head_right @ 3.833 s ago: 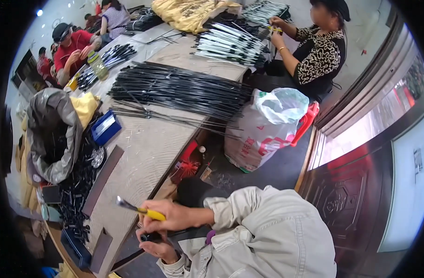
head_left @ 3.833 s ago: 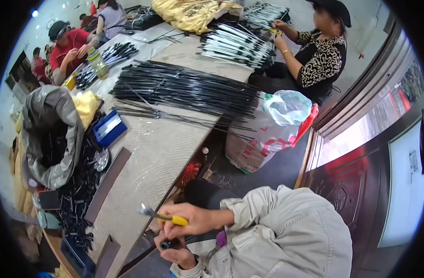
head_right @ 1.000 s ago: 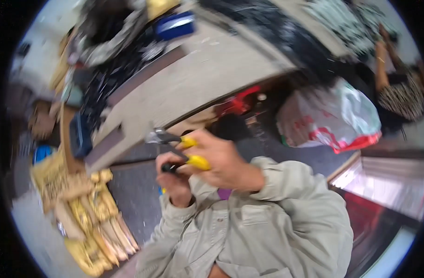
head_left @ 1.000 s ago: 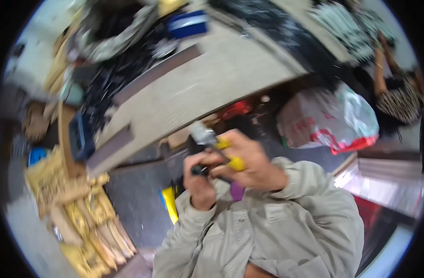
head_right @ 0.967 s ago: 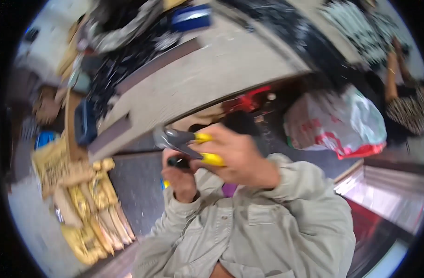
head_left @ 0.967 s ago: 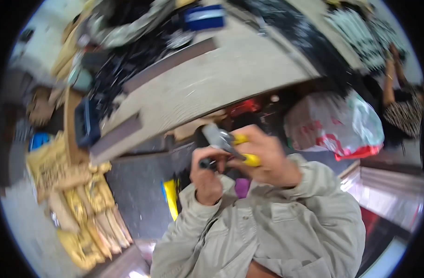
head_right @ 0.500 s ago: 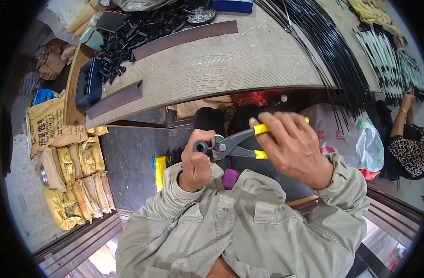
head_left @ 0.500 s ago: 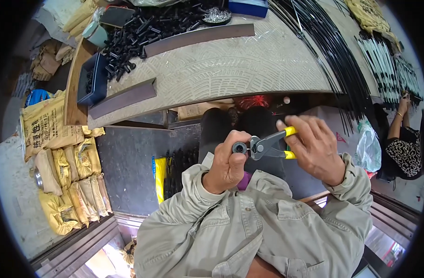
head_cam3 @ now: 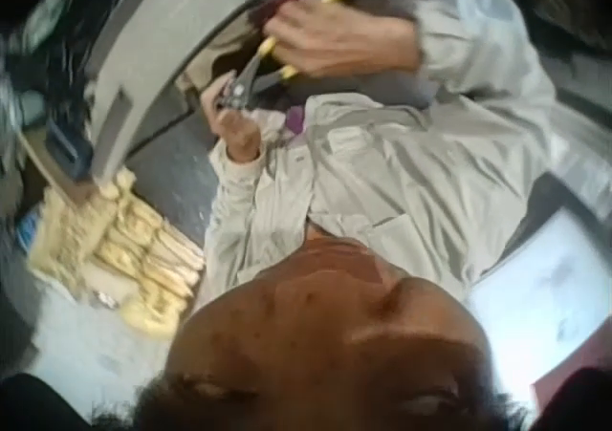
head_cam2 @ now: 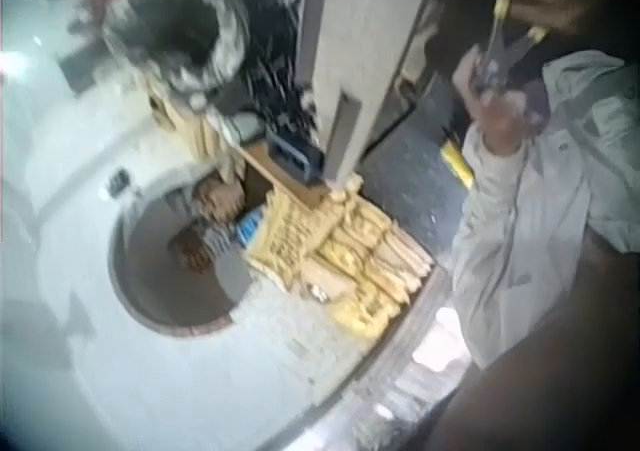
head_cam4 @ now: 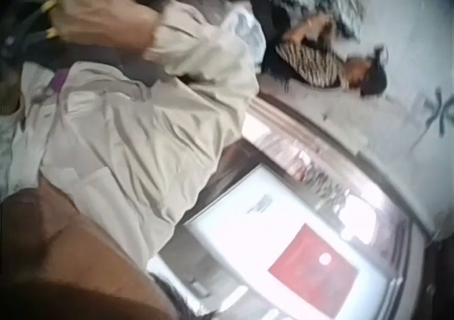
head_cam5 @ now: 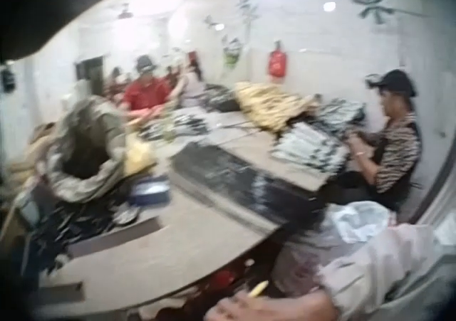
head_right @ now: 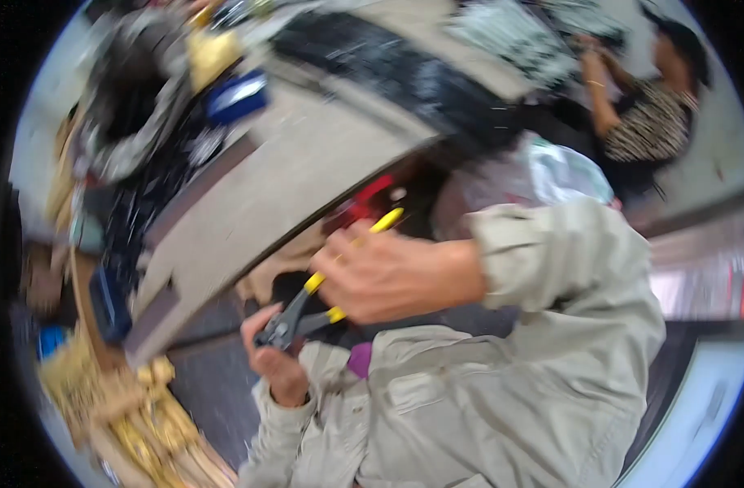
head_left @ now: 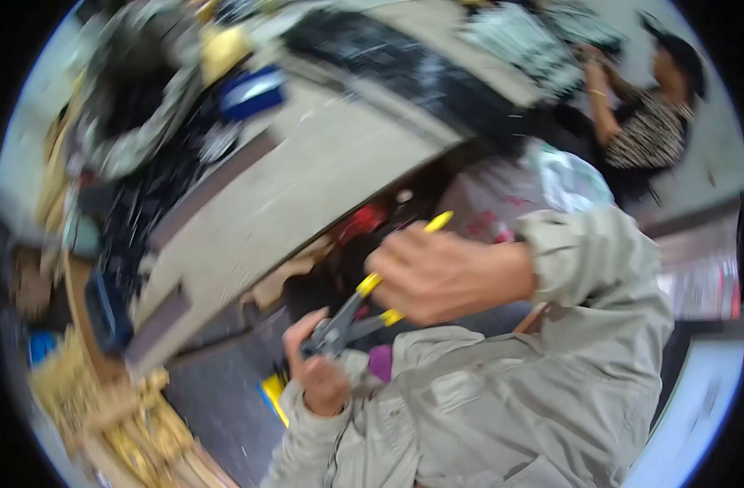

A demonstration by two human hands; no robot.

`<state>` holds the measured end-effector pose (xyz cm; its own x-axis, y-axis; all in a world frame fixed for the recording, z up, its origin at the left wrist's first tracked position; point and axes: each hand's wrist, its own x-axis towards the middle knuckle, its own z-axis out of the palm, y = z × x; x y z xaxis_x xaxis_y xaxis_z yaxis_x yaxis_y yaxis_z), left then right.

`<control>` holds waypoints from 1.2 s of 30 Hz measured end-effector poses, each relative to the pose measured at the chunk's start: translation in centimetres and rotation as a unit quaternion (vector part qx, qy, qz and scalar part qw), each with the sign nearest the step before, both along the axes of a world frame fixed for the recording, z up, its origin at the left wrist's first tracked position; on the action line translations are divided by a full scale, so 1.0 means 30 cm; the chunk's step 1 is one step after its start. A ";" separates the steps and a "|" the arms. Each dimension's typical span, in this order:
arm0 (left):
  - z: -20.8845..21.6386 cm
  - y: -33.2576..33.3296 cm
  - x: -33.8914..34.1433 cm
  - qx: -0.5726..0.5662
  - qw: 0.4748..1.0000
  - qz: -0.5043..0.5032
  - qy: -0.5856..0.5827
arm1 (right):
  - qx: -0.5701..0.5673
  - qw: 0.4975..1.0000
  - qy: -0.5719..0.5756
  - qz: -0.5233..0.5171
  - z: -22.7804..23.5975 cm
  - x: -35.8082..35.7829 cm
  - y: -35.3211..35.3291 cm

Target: Assembling bundles of black wires into plastic connectors at a factory workbench.

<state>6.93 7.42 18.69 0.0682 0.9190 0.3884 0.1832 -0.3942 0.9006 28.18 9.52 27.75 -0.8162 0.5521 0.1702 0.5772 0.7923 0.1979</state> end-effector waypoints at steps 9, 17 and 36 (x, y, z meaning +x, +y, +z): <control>0.001 -0.017 0.016 -0.091 0.990 -0.096 -0.049 | -0.097 0.981 0.168 -0.019 -0.124 0.043 -0.082; 0.010 -0.005 0.008 -0.061 0.980 -0.103 -0.162 | -0.454 0.345 0.821 -0.027 -0.051 0.234 -0.221; 0.055 0.040 -0.004 -0.153 0.948 -0.263 -0.091 | -0.607 0.778 0.155 -0.046 0.042 0.105 0.004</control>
